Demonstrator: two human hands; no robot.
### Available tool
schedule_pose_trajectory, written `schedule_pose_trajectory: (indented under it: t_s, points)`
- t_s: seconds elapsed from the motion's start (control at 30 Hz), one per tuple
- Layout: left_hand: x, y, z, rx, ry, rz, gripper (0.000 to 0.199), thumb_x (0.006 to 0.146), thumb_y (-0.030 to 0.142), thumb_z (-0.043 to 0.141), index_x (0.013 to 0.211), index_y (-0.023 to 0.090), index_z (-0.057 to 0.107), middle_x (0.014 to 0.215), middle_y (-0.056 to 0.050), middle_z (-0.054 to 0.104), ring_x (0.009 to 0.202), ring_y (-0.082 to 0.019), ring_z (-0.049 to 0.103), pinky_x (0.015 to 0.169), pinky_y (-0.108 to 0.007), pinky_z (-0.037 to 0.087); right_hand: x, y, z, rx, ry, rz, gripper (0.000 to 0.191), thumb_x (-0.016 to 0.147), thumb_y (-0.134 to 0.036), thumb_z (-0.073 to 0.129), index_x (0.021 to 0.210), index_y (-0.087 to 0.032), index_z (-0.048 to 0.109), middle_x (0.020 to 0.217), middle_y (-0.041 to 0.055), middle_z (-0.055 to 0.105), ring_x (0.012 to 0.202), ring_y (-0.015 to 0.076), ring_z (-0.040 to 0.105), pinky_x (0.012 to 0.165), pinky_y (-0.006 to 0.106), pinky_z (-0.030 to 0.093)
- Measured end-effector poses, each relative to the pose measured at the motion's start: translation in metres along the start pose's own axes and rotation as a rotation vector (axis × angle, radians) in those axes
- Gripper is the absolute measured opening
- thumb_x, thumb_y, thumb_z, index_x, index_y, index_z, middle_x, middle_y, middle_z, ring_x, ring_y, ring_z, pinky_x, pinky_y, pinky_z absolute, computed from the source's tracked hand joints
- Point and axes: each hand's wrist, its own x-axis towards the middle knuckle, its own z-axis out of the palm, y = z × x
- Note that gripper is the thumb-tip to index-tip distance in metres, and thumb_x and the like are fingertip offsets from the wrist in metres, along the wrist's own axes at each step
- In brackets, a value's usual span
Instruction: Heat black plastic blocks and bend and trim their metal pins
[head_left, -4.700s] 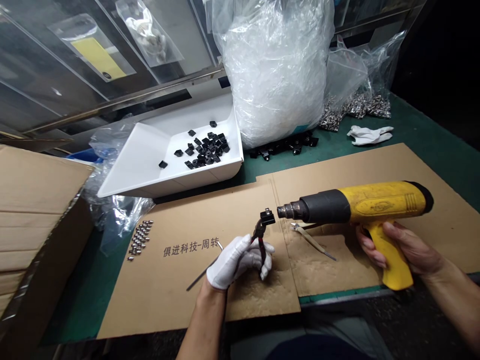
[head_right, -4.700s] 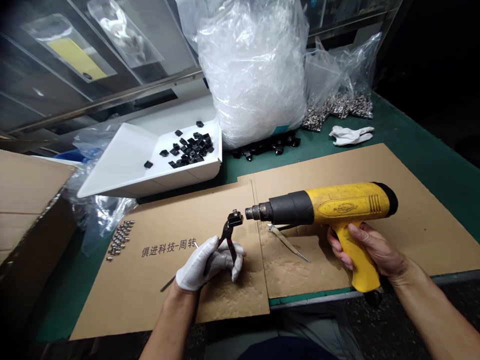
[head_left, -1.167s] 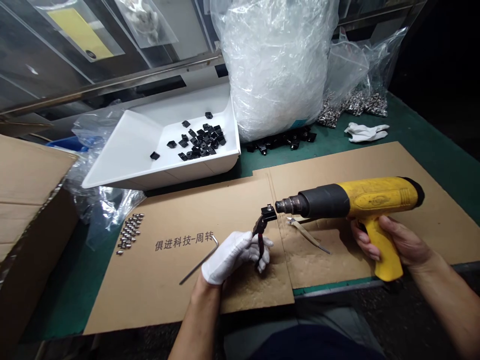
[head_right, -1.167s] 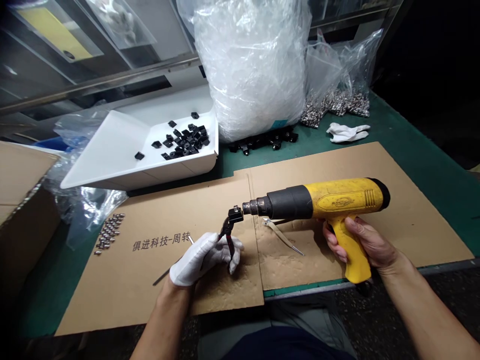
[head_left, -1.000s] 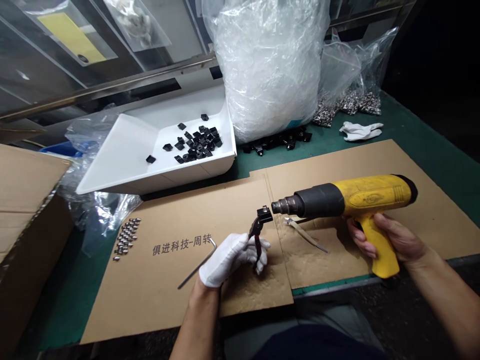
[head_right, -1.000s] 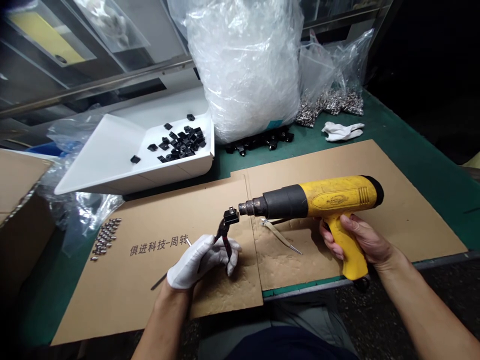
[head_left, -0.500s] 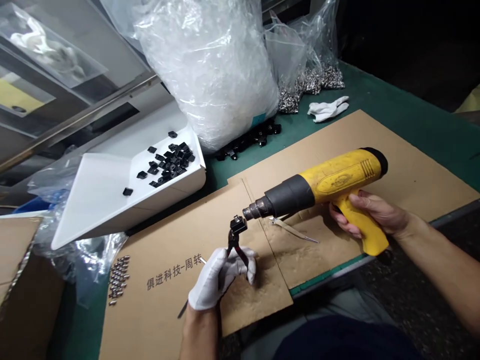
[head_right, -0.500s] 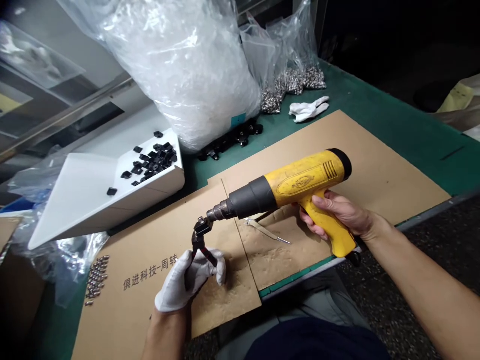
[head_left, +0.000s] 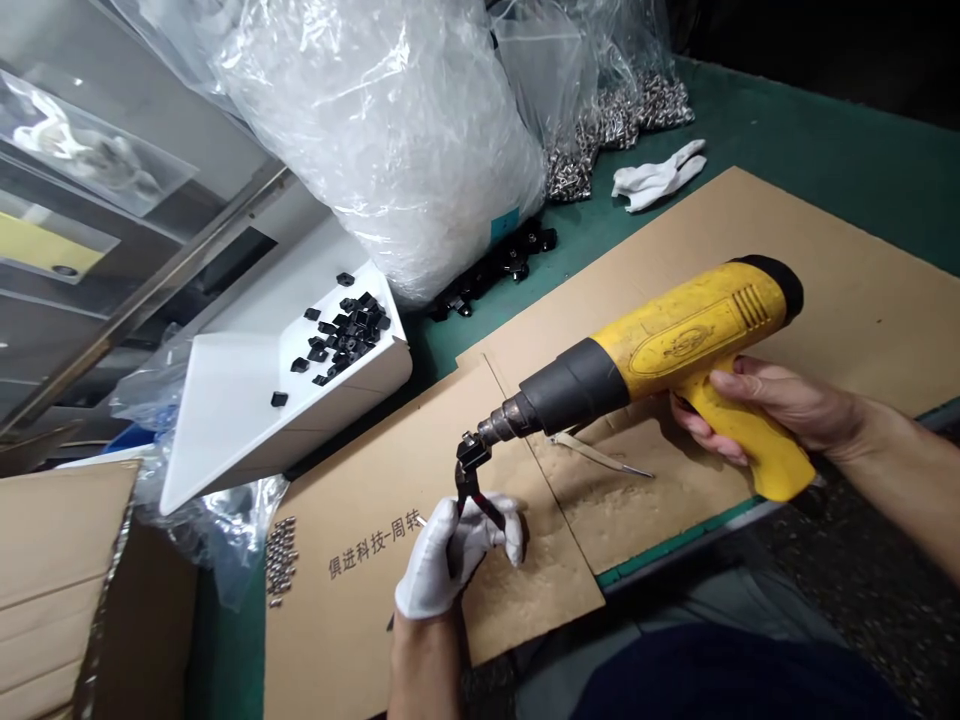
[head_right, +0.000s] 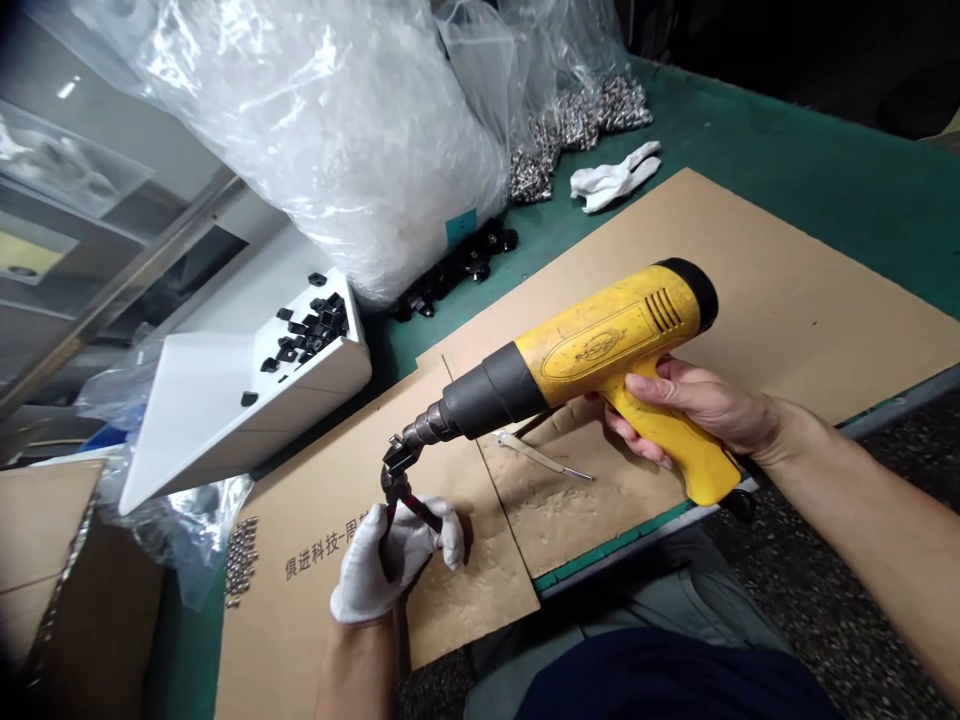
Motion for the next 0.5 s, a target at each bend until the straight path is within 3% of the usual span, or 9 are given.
schedule_pose_trajectory:
  t_s: [0.5]
  points:
    - [-0.001, -0.0002, -0.0011, 0.04, -0.001, 0.01, 0.065, 0.1, 0.058, 0.032, 0.114, 0.007, 0.07, 0.077, -0.015, 0.071, 0.071, -0.026, 0.067, 0.07, -0.038, 0.045, -0.0017, 0.0013, 0.0001, -0.011, 0.024, 0.031, 0.031, 0.101, -0.045, 0.053, 0.106, -0.015, 0.062, 0.091, 0.0072, 0.063, 0.062, 0.0115, 0.062, 0.054, 0.021, 0.055]
